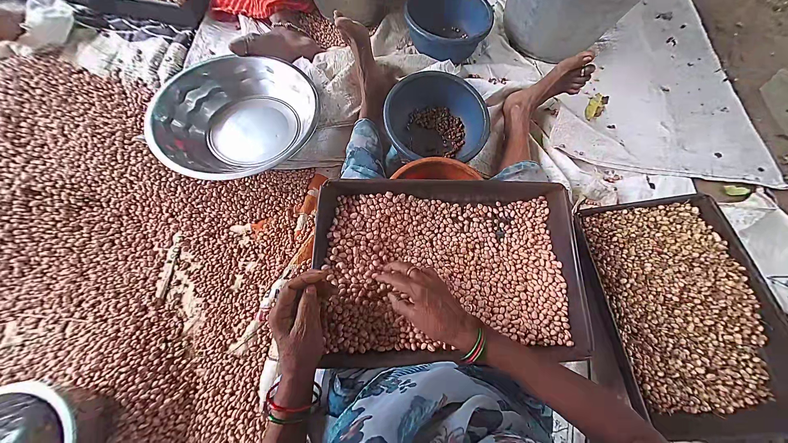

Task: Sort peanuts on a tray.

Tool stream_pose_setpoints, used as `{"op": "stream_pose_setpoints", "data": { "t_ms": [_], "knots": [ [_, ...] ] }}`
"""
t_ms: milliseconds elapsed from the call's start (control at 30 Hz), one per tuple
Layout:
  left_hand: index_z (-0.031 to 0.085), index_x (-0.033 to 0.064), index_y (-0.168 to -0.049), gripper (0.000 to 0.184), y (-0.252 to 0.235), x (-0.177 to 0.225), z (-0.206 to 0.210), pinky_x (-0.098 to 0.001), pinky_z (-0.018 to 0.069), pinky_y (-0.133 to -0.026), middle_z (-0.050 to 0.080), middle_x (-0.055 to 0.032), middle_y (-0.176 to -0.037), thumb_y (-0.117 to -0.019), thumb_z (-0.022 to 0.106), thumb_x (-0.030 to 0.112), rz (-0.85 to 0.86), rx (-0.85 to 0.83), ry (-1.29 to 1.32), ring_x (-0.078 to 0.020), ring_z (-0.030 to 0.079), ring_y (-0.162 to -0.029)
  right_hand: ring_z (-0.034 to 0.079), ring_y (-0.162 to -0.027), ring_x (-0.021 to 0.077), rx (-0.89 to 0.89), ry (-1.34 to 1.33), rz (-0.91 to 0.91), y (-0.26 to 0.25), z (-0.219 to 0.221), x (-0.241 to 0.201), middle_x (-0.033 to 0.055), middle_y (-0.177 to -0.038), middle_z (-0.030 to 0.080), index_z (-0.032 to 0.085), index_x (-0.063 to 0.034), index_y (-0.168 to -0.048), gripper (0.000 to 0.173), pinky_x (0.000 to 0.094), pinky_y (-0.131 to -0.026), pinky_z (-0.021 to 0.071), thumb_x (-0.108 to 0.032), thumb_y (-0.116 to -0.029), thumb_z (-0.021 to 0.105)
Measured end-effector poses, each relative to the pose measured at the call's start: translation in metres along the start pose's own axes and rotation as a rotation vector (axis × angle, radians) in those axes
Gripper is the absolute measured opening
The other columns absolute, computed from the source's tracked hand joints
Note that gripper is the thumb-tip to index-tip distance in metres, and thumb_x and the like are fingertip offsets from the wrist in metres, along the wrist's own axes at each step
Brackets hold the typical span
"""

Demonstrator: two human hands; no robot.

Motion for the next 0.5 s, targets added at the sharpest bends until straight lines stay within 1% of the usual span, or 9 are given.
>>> {"op": "stream_pose_setpoints", "data": {
  "t_ms": [33,67,100,167,200,300,400,467,500],
  "knots": [
    [0.070,0.0207,-0.115,0.024,0.000,0.001,-0.003,-0.0232,0.0592,-0.080,0.072,0.0115,-0.110,-0.1068,0.048,0.021,-0.010,0.010,0.018,-0.0044,0.070,-0.088,0.074,-0.097,0.0349,0.101,0.095,0.032,0.008,-0.021,0.014,0.0180,-0.114,0.075,0.078,-0.0038,-0.111,0.024,0.0523,-0.081,0.0570,-0.005,-0.0923,0.063],
    [0.071,0.0222,-0.115,0.023,0.000,0.003,-0.007,-0.0231,0.0595,-0.080,0.072,0.0117,-0.110,-0.1068,0.049,0.022,-0.015,0.022,0.035,-0.0044,0.070,-0.088,0.074,-0.086,0.0354,0.157,0.190,0.113,0.014,-0.044,0.033,0.0188,-0.101,0.076,0.079,-0.0020,-0.104,0.019,0.0517,-0.075,0.0581,-0.004,-0.0936,0.063],
    [0.071,0.0228,-0.114,0.023,-0.001,0.004,-0.011,-0.0225,0.0594,-0.080,0.073,0.0116,-0.111,-0.1067,0.049,0.023,-0.022,0.035,0.062,-0.0041,0.070,-0.088,0.072,-0.082,0.0374,0.164,0.267,0.228,0.018,-0.067,0.054,0.0209,-0.095,0.073,0.078,-0.0006,-0.104,0.017,0.0531,-0.073,0.0570,-0.005,-0.0962,0.063],
    [0.072,0.0201,-0.112,0.023,-0.003,0.005,-0.017,-0.0226,0.0598,-0.080,0.073,0.0088,-0.109,-0.1061,0.049,0.019,-0.050,0.073,0.150,-0.0052,0.071,-0.086,0.069,-0.092,0.0421,0.088,0.360,0.463,0.025,-0.103,0.090,0.0245,-0.101,0.071,0.076,-0.0011,-0.111,0.018,0.0582,-0.080,0.0528,-0.008,-0.1013,0.062],
    [0.072,0.0182,-0.111,0.024,-0.004,0.005,-0.019,-0.0229,0.0597,-0.080,0.074,0.0069,-0.108,-0.1058,0.049,0.017,-0.072,0.097,0.197,-0.0060,0.071,-0.086,0.069,-0.095,0.0424,0.062,0.393,0.493,0.028,-0.112,0.103,0.0244,-0.104,0.070,0.076,-0.0012,-0.112,0.019,0.0589,-0.082,0.0521,-0.008,-0.1015,0.062],
    [0.072,0.0172,-0.109,0.025,-0.010,0.004,-0.016,-0.0228,0.0595,-0.080,0.074,0.0057,-0.106,-0.1056,0.048,0.013,-0.100,0.132,0.254,-0.0060,0.071,-0.086,0.069,-0.102,0.0441,0.037,0.460,0.340,0.032,-0.111,0.120,0.0254,-0.108,0.072,0.076,0.0023,-0.111,0.018,0.0600,-0.090,0.0517,-0.006,-0.0993,0.065],
    [0.073,0.0202,-0.109,0.024,-0.013,0.002,-0.008,-0.0226,0.0587,-0.081,0.074,0.0074,-0.106,-0.1058,0.049,0.015,-0.100,0.129,0.237,-0.0050,0.070,-0.087,0.070,-0.092,0.0462,0.020,0.585,0.173,0.031,-0.101,0.117,0.0280,-0.096,0.071,0.074,0.0077,-0.104,0.016,0.0592,-0.080,0.0538,-0.003,-0.0973,0.065],
    [0.073,0.0209,-0.108,0.024,-0.014,-0.002,-0.006,-0.0218,0.0581,-0.081,0.073,0.0081,-0.106,-0.1057,0.050,0.016,-0.093,0.137,0.219,-0.0044,0.069,-0.087,0.070,-0.087,0.0461,-0.087,0.618,0.200,0.027,-0.098,0.115,0.0277,-0.091,0.069,0.072,0.0089,-0.103,0.015,0.0571,-0.076,0.0549,-0.002,-0.0971,0.063],
    [0.073,0.0207,-0.108,0.024,-0.014,-0.003,-0.005,-0.0216,0.0581,-0.081,0.073,0.0080,-0.106,-0.1056,0.050,0.016,-0.090,0.142,0.223,-0.0042,0.069,-0.087,0.069,-0.088,0.0453,-0.190,0.620,0.271,0.023,-0.098,0.115,0.0271,-0.093,0.068,0.070,0.0084,-0.106,0.016,0.0560,-0.076,0.0548,-0.003,-0.0989,0.061]
  ]
}}
Point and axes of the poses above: each hand's wrist, its own y-axis away from the middle knuckle, its own z-axis out of the palm, x = y × z, the point moved 6 cm from there along -y, towards the middle knuckle
